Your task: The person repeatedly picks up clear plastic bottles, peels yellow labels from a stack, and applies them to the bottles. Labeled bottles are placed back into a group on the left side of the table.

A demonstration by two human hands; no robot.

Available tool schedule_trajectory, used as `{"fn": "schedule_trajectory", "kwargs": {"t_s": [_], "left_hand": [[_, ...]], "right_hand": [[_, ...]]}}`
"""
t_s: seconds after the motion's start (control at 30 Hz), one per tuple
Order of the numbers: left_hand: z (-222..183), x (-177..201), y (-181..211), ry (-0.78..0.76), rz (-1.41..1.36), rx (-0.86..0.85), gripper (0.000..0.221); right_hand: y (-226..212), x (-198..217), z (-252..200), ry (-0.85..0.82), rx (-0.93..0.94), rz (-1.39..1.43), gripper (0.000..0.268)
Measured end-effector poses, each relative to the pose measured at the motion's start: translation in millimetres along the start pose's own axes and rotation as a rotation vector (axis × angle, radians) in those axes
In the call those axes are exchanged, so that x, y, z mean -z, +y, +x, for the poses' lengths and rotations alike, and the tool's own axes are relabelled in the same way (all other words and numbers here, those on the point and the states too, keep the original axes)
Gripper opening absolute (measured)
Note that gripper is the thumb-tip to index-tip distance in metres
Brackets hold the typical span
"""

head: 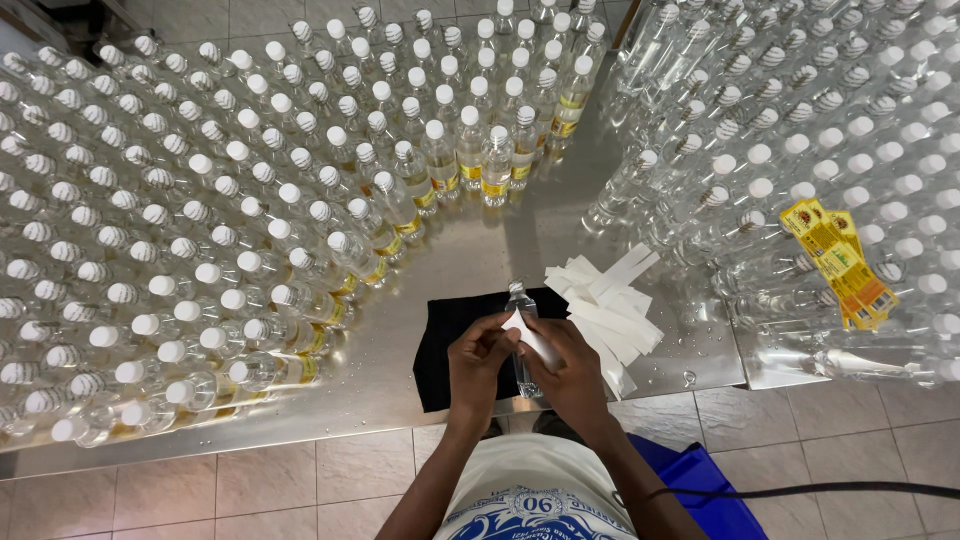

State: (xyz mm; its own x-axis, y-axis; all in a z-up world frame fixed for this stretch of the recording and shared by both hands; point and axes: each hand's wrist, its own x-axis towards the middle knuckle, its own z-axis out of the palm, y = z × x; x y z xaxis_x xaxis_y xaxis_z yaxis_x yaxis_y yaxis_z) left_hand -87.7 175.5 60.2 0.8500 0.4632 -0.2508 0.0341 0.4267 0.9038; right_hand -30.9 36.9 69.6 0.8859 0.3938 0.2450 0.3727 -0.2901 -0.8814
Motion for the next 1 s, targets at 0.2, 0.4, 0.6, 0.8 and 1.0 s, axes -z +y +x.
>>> {"fn": "schedule_trajectory", "kwargs": {"t_s": [0.2, 0.4, 0.6, 0.8, 1.0], "left_hand": [[-3.2, -3.0, 7.1, -0.043, -0.039, 0.064, 0.024], [0.2, 0.3, 5.4, -0.062, 0.039, 0.042, 0.022], [1.5, 0.5, 17.1, 0.074, -0.066, 0.071, 0.031], [13.0, 29.4, -3.8, 0.209, -0.176, 0.087, 0.034], [-3.3, 21.0, -8.3, 0.32, 0.336, -0.137, 0.066]], "right_hand": [[-5.6, 9.9, 3.5, -0.002, 0.025, -0.003, 0.055], [-8.0, 15.1, 1.1, -0.035, 0.066, -0.011, 0.063], [15.0, 41.1, -0.2, -0.207, -0.246, 0.105, 0.076], [58.7, 58.1, -9.3, -0.018, -0.538, 0.514, 0.041], [23.8, 49.5, 1.1, 0.075, -0.425, 0.532, 0.02]]}}
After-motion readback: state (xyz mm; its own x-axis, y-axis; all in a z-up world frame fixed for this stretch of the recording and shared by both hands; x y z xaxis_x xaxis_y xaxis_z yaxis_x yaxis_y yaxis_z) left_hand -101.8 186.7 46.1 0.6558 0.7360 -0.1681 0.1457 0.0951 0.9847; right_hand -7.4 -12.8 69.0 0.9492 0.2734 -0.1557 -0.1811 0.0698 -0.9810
